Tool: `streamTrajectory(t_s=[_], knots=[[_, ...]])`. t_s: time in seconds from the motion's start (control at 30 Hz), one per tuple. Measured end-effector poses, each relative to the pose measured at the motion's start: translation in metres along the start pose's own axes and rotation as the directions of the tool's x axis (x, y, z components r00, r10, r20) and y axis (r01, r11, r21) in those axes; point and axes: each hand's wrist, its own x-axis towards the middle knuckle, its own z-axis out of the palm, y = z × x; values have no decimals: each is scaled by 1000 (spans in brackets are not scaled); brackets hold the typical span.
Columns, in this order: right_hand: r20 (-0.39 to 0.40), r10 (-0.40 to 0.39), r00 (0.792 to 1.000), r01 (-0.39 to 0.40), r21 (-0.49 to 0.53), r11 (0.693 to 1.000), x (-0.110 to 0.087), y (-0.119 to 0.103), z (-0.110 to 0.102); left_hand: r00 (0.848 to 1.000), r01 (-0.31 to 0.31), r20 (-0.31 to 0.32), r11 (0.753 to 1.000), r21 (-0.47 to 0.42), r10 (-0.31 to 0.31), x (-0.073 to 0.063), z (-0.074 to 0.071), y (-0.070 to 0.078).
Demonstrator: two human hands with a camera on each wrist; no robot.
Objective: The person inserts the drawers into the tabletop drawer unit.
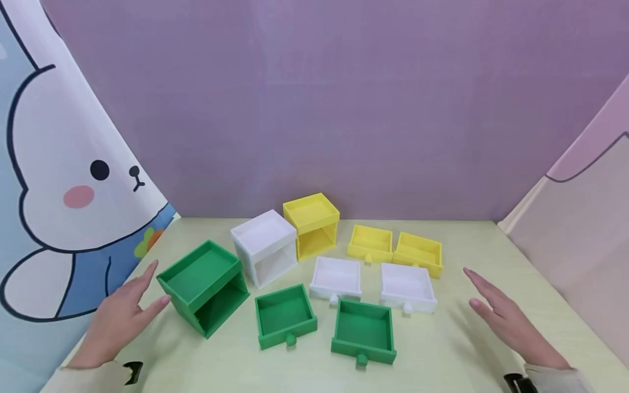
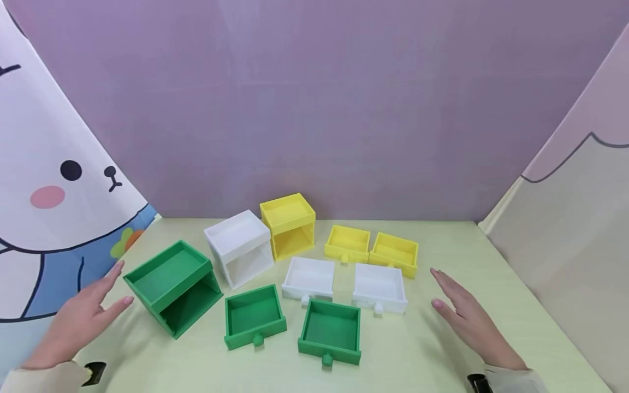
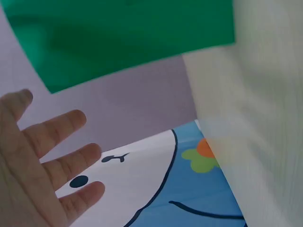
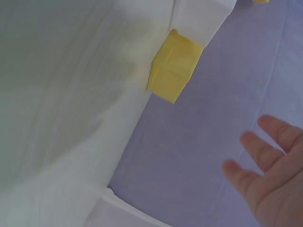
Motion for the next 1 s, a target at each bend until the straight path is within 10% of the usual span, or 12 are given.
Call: streamTrajectory(t_s=[0.23,0.37,0.8,1.0], knots=[[14,99,995,-100,206,973,10,-18,13,998,54,-11,995,-81,-55,-4,2,7],[62,181,982,-191,380,905,20,-30,23,998,62,7,993,-96,-62,-3,3,8],[439,208,874,-474,678,562,50,-76,67,984,135,120,990,-49,-128,1,3,12],[553,133,823,-562,753,342,61,-101,88,983,165,94,984,-67,-158,-7,9,23]])
